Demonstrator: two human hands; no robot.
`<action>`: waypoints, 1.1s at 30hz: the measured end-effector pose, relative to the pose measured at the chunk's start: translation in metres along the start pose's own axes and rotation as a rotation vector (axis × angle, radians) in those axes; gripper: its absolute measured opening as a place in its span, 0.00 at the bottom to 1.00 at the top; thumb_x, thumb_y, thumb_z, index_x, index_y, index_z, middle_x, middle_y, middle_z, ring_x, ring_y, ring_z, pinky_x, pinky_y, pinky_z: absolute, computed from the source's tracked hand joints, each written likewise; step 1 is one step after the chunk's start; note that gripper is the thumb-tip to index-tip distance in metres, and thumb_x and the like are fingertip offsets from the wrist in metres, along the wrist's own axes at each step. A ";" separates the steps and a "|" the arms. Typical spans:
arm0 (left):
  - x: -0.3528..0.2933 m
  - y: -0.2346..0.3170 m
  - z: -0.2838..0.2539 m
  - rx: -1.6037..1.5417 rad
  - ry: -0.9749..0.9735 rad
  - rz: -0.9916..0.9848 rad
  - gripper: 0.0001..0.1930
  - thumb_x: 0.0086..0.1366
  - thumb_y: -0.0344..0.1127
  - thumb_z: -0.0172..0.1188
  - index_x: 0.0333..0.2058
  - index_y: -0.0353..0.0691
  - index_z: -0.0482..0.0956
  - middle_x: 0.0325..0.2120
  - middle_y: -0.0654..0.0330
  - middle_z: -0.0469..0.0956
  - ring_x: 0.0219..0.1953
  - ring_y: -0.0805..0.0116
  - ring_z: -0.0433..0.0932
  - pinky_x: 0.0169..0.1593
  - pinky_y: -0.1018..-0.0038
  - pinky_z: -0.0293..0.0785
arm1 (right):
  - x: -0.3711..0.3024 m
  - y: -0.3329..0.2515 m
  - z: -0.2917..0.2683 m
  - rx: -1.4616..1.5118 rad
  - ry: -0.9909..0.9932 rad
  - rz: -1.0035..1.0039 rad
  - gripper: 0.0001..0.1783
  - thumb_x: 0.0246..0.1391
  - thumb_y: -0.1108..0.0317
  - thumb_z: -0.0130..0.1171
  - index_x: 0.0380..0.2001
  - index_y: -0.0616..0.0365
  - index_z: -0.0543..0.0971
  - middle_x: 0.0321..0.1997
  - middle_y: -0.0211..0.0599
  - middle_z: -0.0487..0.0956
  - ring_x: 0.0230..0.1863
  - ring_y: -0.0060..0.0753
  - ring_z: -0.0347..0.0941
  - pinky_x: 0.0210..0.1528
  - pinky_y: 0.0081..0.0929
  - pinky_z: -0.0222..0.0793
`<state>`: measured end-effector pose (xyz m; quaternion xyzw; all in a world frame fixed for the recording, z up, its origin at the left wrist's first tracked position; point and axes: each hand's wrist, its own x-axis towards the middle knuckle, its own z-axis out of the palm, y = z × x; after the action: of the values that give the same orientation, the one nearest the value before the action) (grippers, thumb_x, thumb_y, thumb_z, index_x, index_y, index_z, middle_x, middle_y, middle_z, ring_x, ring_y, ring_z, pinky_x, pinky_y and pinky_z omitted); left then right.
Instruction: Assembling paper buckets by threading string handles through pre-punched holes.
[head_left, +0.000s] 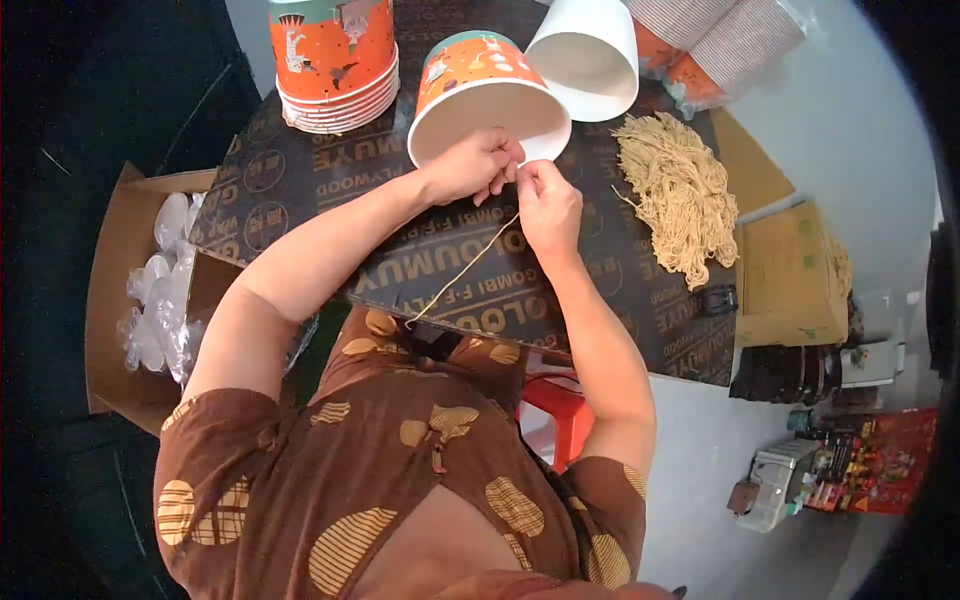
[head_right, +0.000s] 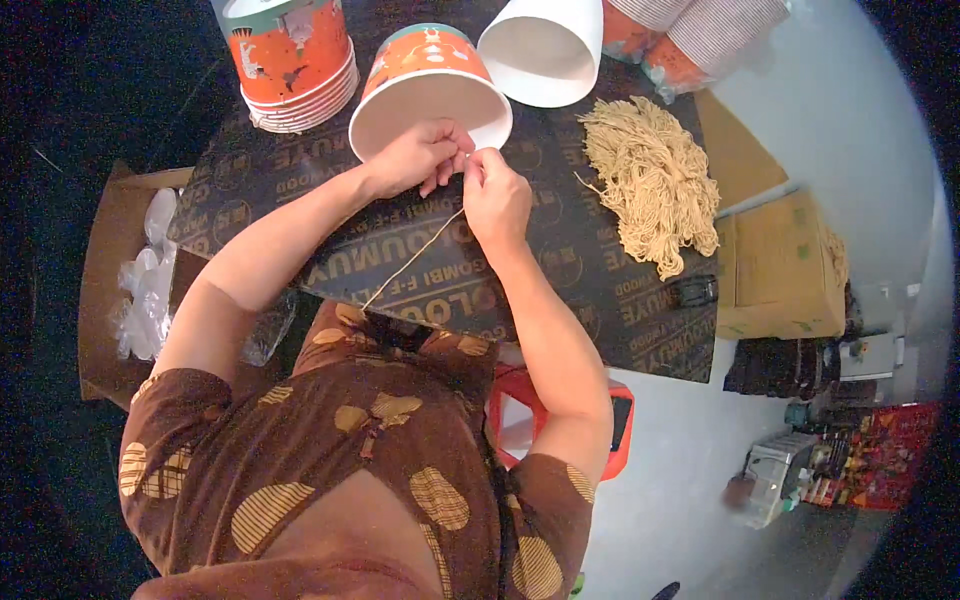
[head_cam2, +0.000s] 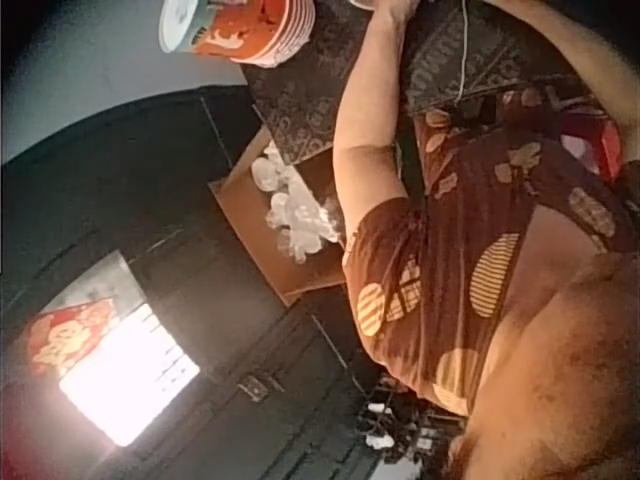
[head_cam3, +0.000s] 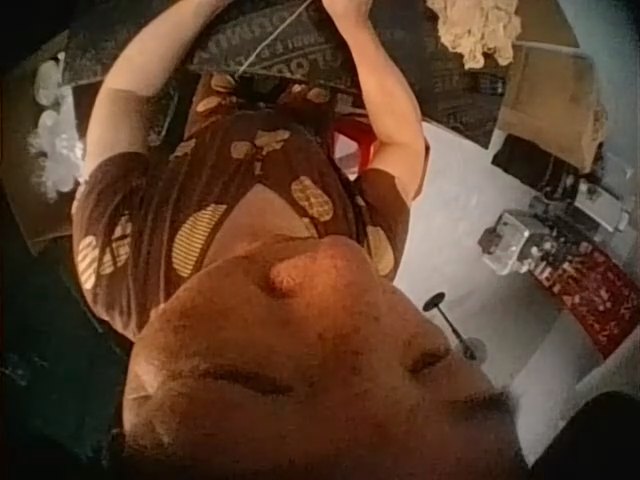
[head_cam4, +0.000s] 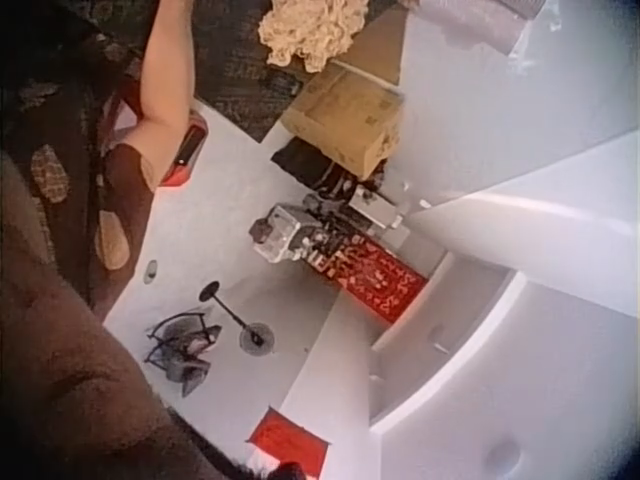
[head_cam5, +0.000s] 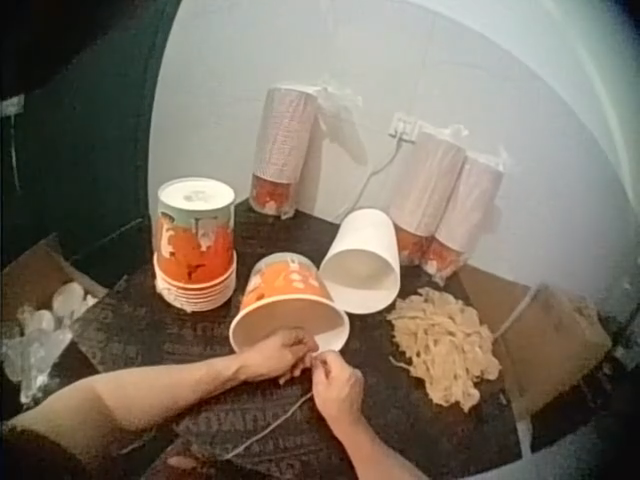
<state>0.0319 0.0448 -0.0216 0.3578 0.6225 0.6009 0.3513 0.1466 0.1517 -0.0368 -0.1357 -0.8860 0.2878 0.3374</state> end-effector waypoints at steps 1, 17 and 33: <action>-0.001 0.002 0.001 0.000 -0.002 0.000 0.09 0.65 0.27 0.44 0.41 0.32 0.70 0.22 0.63 0.70 0.18 0.78 0.68 0.15 0.83 0.63 | 0.000 0.003 0.001 0.035 0.013 0.008 0.04 0.52 0.73 0.58 0.30 0.64 0.76 0.20 0.45 0.77 0.21 0.30 0.74 0.27 0.29 0.68; -0.001 -0.002 -0.002 0.453 0.099 0.216 0.02 0.50 0.24 0.56 0.23 0.31 0.74 0.17 0.57 0.72 0.14 0.71 0.71 0.16 0.72 0.64 | -0.001 0.004 0.003 0.038 0.010 -0.028 0.03 0.51 0.70 0.57 0.27 0.57 0.75 0.20 0.48 0.77 0.25 0.54 0.75 0.26 0.44 0.68; -0.003 0.003 -0.002 0.392 0.022 0.088 0.03 0.52 0.22 0.56 0.27 0.29 0.72 0.23 0.56 0.72 0.13 0.71 0.72 0.13 0.75 0.65 | 0.000 0.001 0.003 -0.077 0.023 0.010 0.04 0.51 0.74 0.58 0.29 0.63 0.76 0.22 0.47 0.78 0.25 0.42 0.79 0.28 0.32 0.70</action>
<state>0.0316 0.0409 -0.0184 0.4393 0.7151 0.4871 0.2415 0.1447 0.1515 -0.0391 -0.1562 -0.8918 0.2536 0.3405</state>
